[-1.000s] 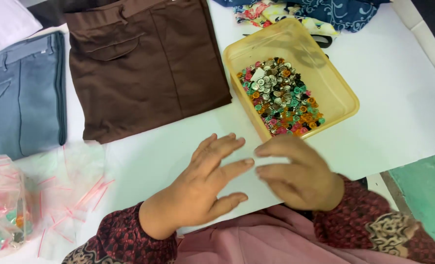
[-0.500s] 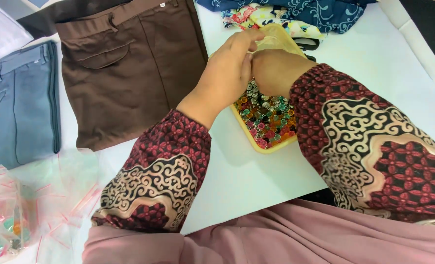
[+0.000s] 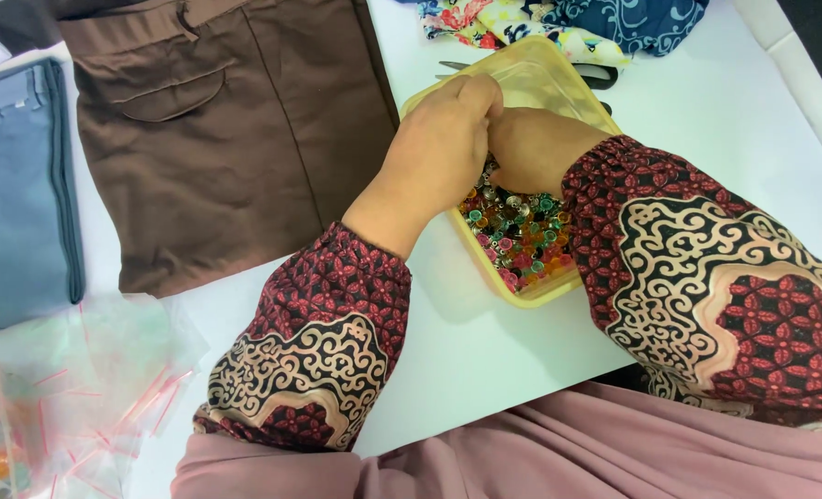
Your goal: Picking up small pink buttons and placing them into small plastic zip-lock bags for packaging.
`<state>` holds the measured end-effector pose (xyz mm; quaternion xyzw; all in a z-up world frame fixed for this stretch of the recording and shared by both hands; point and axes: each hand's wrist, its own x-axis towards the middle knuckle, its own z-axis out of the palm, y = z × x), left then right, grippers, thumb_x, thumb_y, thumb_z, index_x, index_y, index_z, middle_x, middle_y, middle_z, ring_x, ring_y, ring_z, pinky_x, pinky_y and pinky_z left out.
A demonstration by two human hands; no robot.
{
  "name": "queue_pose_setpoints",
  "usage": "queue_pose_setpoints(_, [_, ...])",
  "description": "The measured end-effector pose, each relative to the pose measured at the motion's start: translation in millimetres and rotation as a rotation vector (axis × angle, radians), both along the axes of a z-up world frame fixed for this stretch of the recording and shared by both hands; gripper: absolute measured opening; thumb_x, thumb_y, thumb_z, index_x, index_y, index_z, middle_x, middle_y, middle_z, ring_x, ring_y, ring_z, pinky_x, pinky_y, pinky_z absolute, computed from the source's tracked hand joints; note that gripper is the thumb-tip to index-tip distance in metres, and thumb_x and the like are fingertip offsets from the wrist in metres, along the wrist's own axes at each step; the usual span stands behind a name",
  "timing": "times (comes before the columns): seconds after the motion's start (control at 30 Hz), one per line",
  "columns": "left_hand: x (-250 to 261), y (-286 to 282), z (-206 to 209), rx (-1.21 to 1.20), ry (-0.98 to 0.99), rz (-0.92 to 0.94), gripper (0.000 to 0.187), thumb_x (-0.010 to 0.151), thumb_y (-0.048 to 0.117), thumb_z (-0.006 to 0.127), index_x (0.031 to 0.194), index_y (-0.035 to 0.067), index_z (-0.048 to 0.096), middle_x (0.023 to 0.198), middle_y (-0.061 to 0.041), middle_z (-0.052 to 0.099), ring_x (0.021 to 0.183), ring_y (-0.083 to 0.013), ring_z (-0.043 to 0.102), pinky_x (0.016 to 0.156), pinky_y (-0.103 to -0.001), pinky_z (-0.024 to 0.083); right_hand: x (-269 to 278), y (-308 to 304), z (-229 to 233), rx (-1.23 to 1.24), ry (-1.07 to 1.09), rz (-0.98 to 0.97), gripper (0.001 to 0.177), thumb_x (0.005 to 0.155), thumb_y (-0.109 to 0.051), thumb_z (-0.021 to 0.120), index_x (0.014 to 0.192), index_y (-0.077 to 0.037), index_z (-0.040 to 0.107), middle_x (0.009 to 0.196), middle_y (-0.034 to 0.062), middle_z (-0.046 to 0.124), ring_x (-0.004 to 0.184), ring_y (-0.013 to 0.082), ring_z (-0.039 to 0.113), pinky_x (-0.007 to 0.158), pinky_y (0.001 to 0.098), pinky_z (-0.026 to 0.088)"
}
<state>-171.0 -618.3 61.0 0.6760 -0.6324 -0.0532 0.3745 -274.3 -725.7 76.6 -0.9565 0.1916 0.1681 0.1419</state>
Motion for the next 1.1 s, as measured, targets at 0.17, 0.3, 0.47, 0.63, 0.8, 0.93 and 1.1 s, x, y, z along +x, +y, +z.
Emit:
queue_pose_setpoints(0.17, [0.2,-0.4,-1.3,0.025,-0.024,-0.008,0.015,0.088,0.001,0.047,0.097,0.012,0.052,0.092,-0.010,0.062,0.082,-0.0343,0.059,0.063,-0.048,0.043,-2.7,-4.0,-6.3,-0.003,-0.059,-0.004,0.023,0.086,-0.008,0.063,0.109,-0.006,0.066,0.106,0.0170,0.069,0.090,0.0400,0.067,0.072,0.0509,0.053])
queue_pose_setpoints(0.3, [1.6,-2.1,-2.9,0.043,-0.046,-0.010,0.016,0.086,0.001,0.051,0.097,0.012,0.054,0.092,-0.009,0.063,0.080,-0.0352,0.061,0.063,-0.048,0.045,-6.8,-9.8,-9.4,-0.007,-0.133,-0.010,0.024,0.086,-0.007,0.060,0.108,-0.007,0.066,0.103,0.0187,0.069,0.090,0.0420,0.067,0.071,0.0523,0.051])
queue_pose_setpoints(0.47, [2.5,-0.1,-1.0,0.055,-0.046,-0.015,0.018,0.083,-0.002,0.051,0.094,0.012,0.054,0.092,-0.008,0.063,0.081,-0.0327,0.060,0.063,-0.046,0.045,-14.6,-16.4,-14.9,-0.002,-0.209,-0.025,0.024,0.085,-0.006,0.058,0.108,-0.007,0.066,0.101,0.0203,0.070,0.089,0.0440,0.066,0.070,0.0538,0.050])
queue_pose_setpoints(0.63, [4.1,-2.1,-4.0,0.073,-0.068,0.009,0.017,0.083,-0.001,0.054,0.094,0.012,0.056,0.093,-0.008,0.064,0.084,-0.0334,0.061,0.063,-0.047,0.046,-16.6,-25.2,-11.4,-0.012,-0.297,-0.039,0.025,0.084,-0.004,0.056,0.107,-0.007,0.065,0.099,0.0220,0.071,0.089,0.0461,0.066,0.069,0.0552,0.049])
queue_pose_setpoints(0.8, [-1.7,-1.6,1.7,0.136,-0.081,0.090,0.014,0.093,0.021,0.066,0.097,0.010,0.057,0.096,-0.012,0.065,0.087,-0.0374,0.063,0.073,-0.050,0.048,-14.4,-32.6,-20.3,0.139,-0.544,-0.026,0.027,0.082,-0.003,0.060,0.107,-0.010,0.058,0.095,0.0134,0.072,0.091,0.0377,0.067,0.070,0.0474,0.048])
queue_pose_setpoints(0.93, [-3.4,-6.3,6.7,0.185,-0.022,0.101,0.022,0.096,0.023,0.058,0.108,0.005,0.057,0.096,-0.020,0.069,0.087,-0.0429,0.064,0.068,-0.053,0.047,-18.2,-23.0,-1.5,0.237,-0.639,-0.019,0.037,0.080,0.001,0.061,0.115,-0.009,0.055,0.090,0.0106,0.069,0.085,0.0325,0.067,0.065,0.0406,0.045])
queue_pose_setpoints(1.1, [6.1,-5.1,-0.2,0.000,0.031,0.066,0.013,0.084,0.005,0.060,0.090,0.013,0.052,0.086,-0.010,0.069,0.079,-0.0325,0.064,0.065,-0.043,0.047,-18.1,-22.6,-2.6,0.268,-0.728,0.008,0.036,0.082,-0.006,0.066,0.116,-0.012,0.054,0.086,0.0043,0.066,0.078,0.0241,0.066,0.065,0.0365,0.047])
